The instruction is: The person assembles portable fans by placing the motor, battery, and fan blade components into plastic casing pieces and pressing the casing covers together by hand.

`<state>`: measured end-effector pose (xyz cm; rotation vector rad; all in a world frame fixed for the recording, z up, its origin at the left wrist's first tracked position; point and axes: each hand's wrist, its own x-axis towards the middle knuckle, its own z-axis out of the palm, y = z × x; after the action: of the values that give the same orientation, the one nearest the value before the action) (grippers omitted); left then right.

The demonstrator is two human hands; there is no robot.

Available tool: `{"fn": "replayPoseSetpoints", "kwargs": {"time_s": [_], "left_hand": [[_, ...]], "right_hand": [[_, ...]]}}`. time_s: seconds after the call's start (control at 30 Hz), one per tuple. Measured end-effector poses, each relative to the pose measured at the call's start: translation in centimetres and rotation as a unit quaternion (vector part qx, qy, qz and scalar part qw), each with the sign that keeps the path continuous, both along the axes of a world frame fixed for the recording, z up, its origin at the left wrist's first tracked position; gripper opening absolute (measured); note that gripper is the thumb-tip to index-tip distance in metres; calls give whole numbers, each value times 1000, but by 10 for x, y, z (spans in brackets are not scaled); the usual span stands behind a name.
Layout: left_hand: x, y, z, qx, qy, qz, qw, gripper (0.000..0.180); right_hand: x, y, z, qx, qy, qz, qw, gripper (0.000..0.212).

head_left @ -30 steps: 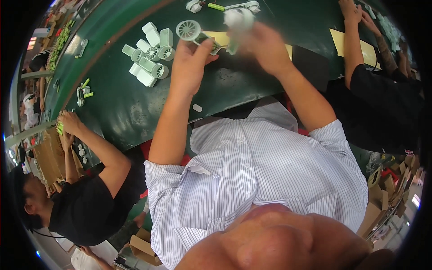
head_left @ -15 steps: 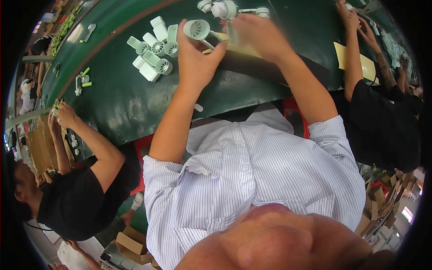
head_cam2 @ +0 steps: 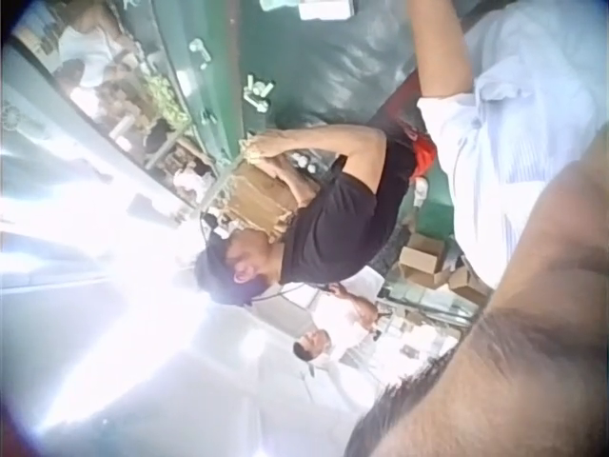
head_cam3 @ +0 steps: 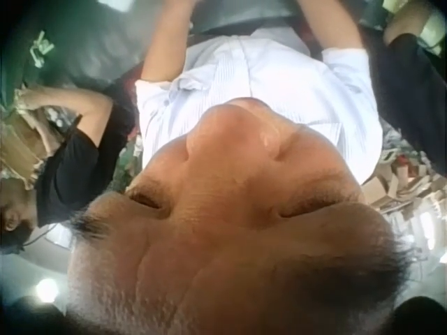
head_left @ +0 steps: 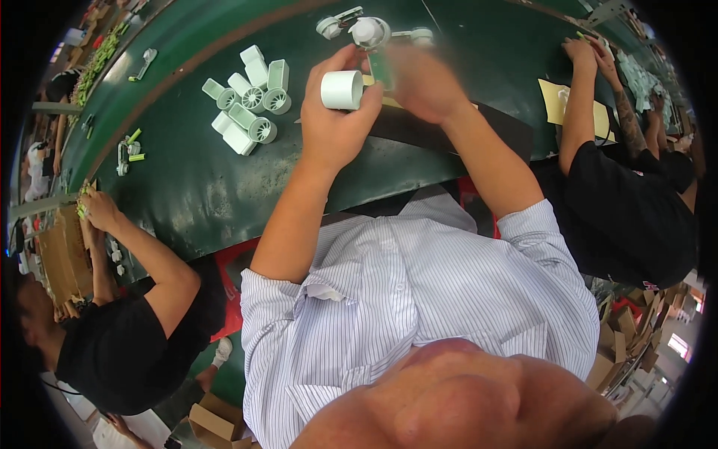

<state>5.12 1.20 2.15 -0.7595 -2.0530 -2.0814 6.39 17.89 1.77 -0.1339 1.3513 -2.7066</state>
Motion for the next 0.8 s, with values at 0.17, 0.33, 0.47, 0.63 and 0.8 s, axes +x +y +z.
{"fn": "replayPoseSetpoints", "kwargs": {"time_s": [0.17, 0.33, 0.47, 0.63, 0.8], "left_hand": [[-4, -4, 5, -64, 33, 1, 997, 45], [-4, -8, 12, -176, 187, 21, 966, 51], [11, -4, 27, -310, 194, 29, 930, 60], [8, 3, 19, -302, 193, 21, 933, 65], [5, -4, 14, -152, 109, 32, 982, 64]], "right_hand": [[2, -5, 2, -2, -21, -7, 1000, 28], [-3, -1, -11, 12, -48, -16, 999, 26], [-2, -4, -8, 28, -26, -35, 999, 24], [-6, 2, -15, -3, -80, -48, 996, 27], [-4, 0, 2, -23, -56, -26, 998, 29]]}}
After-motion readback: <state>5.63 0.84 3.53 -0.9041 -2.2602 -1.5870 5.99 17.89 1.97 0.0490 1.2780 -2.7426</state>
